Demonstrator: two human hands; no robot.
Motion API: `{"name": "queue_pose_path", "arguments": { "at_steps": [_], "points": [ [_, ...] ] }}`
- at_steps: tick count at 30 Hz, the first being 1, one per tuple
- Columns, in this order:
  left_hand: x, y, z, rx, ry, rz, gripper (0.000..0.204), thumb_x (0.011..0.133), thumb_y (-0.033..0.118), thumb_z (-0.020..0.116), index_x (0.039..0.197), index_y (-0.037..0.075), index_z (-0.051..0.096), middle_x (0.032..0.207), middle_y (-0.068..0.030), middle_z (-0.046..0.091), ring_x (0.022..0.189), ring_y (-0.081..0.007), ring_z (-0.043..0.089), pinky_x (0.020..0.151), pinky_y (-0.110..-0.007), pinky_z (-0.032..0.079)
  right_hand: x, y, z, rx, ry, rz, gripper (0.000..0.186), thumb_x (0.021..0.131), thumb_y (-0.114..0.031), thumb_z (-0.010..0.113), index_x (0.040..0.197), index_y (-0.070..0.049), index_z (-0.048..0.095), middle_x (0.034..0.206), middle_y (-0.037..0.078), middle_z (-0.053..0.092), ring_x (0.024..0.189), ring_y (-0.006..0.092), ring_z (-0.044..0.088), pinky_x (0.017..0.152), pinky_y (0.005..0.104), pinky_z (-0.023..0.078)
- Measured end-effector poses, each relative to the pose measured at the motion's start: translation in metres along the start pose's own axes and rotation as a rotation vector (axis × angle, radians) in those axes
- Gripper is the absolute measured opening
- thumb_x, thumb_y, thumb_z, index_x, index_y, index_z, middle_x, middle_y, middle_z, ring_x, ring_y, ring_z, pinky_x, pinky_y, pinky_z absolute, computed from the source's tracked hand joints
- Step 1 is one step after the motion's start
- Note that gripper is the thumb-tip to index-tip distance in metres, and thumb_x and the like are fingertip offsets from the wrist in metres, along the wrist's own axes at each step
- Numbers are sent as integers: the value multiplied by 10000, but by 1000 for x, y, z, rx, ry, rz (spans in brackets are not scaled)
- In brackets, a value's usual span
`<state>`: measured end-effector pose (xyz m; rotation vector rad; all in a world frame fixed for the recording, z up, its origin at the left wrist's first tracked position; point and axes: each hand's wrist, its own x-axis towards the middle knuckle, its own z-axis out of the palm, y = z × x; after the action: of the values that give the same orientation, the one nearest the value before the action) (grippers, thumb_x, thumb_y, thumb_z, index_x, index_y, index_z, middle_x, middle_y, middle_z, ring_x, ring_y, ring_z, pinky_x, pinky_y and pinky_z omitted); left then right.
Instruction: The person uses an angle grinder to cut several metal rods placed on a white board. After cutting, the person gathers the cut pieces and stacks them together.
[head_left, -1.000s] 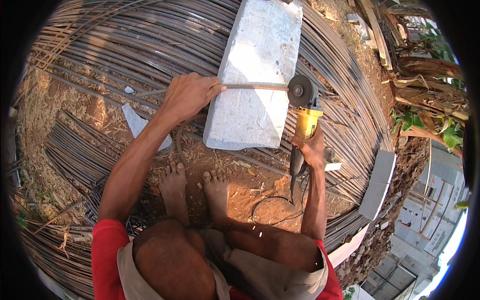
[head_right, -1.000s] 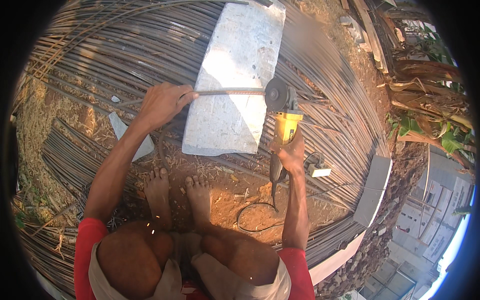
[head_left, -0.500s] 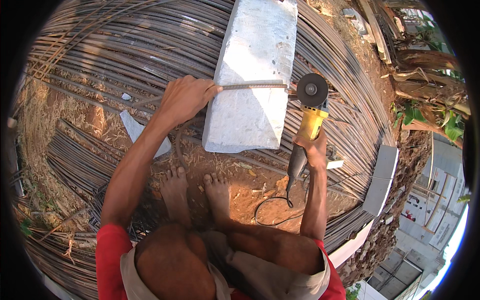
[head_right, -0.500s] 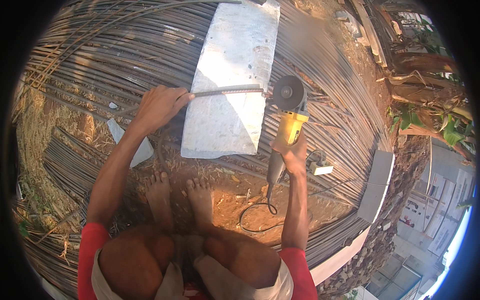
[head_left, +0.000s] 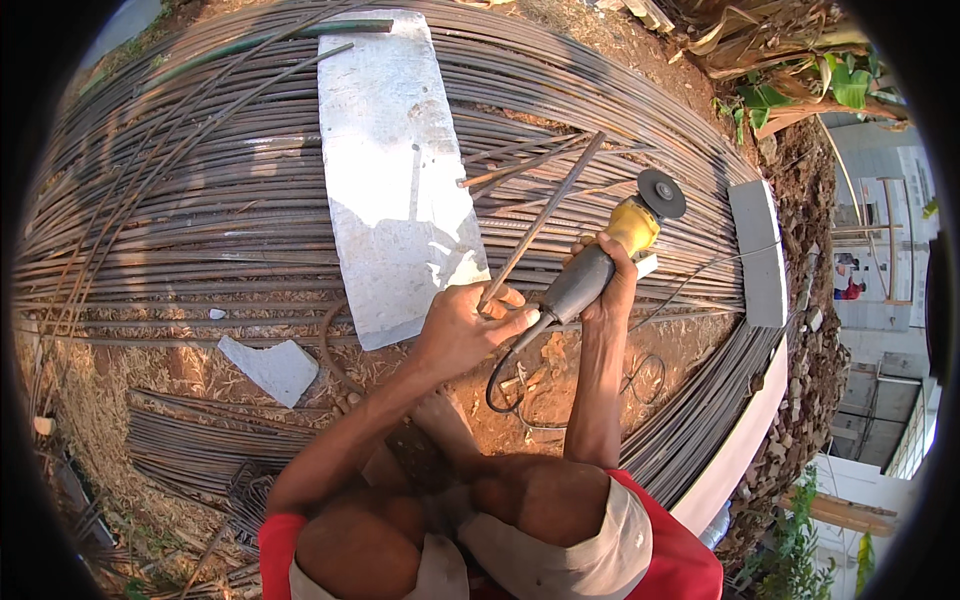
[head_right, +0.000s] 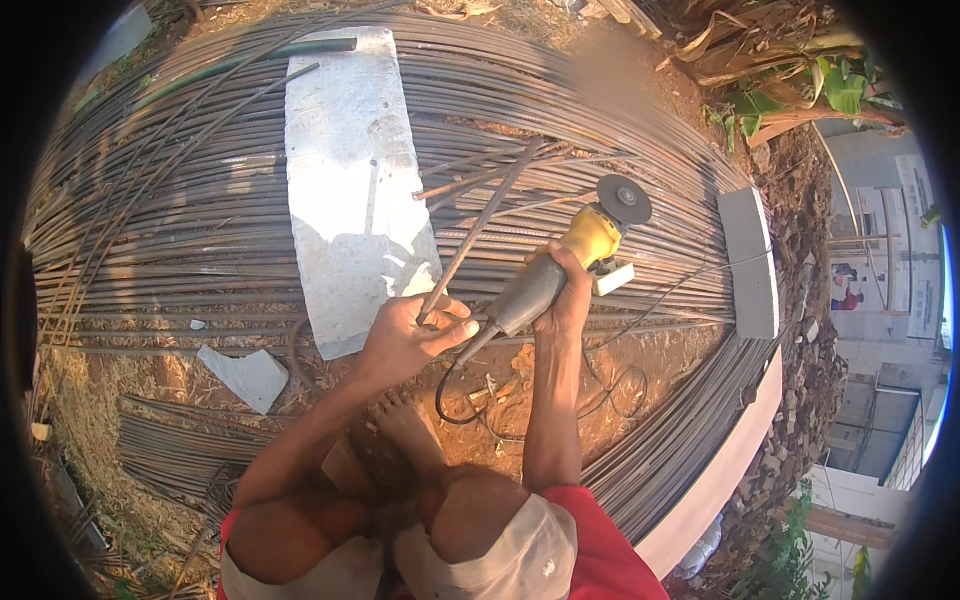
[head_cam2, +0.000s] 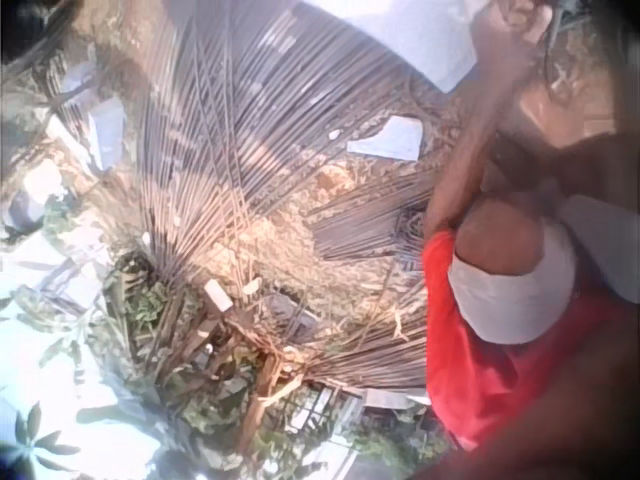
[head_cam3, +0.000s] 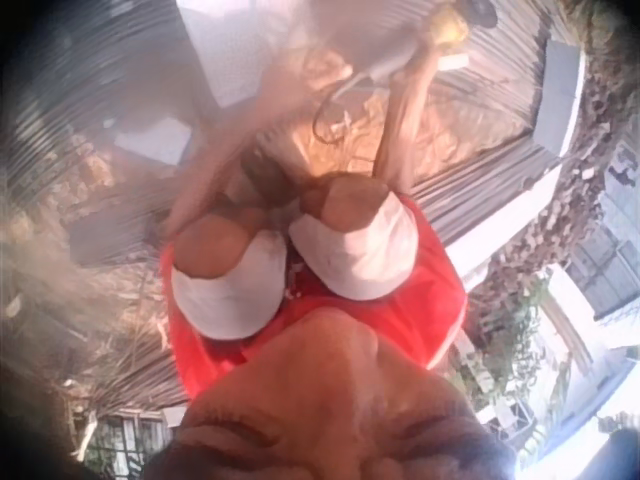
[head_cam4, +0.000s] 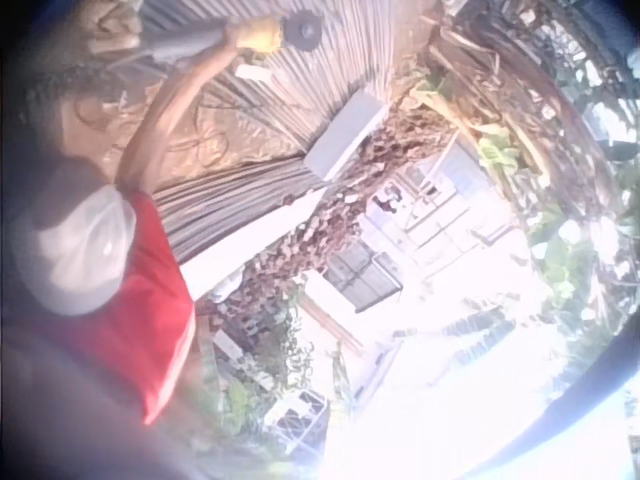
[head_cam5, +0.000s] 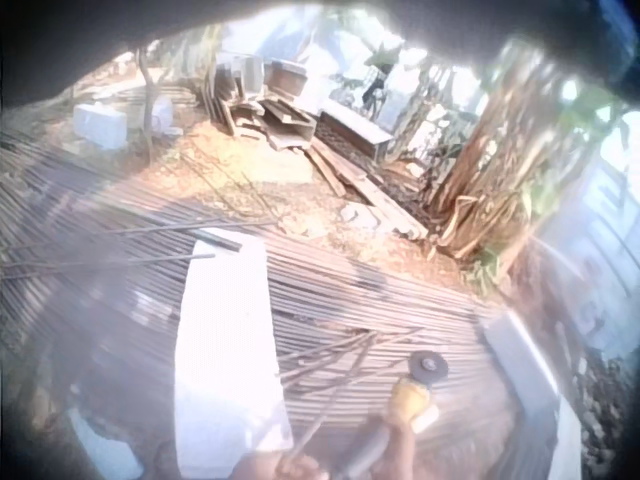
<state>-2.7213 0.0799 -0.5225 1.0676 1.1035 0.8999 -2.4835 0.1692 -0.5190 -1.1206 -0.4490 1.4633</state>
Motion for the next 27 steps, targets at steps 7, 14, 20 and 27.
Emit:
{"name": "queue_pose_path", "arguments": {
  "at_steps": [7,14,20,27],
  "points": [
    [8,-33,41,25,-55,33,372,928,292,849,1130,-15,790,840,-81,775,763,-129,714,672,-308,548,-19,8,-26,54,214,-156,274,885,-156,745,1079,-15,613,835,144,688,670,273,689,655,414,616],
    [4,-24,49,47,-58,109,321,961,251,815,1075,-49,797,836,-52,760,763,-110,642,728,-303,526,-27,12,-24,97,287,-310,355,826,-51,777,1100,-30,552,906,93,654,722,228,700,643,389,609],
    [-8,-31,59,-78,-87,6,299,964,251,805,1038,-38,793,876,-48,745,825,-121,643,782,-310,523,-50,0,-31,68,309,-316,465,811,-71,805,1170,-41,511,945,90,635,743,221,692,665,384,611],
    [-3,7,-8,94,-1,38,336,1035,324,715,1121,5,773,795,11,646,606,-34,436,573,-242,318,-89,-59,-94,33,195,-382,439,832,-107,764,1201,-14,546,980,126,678,799,242,714,718,432,640]
  ]
}}
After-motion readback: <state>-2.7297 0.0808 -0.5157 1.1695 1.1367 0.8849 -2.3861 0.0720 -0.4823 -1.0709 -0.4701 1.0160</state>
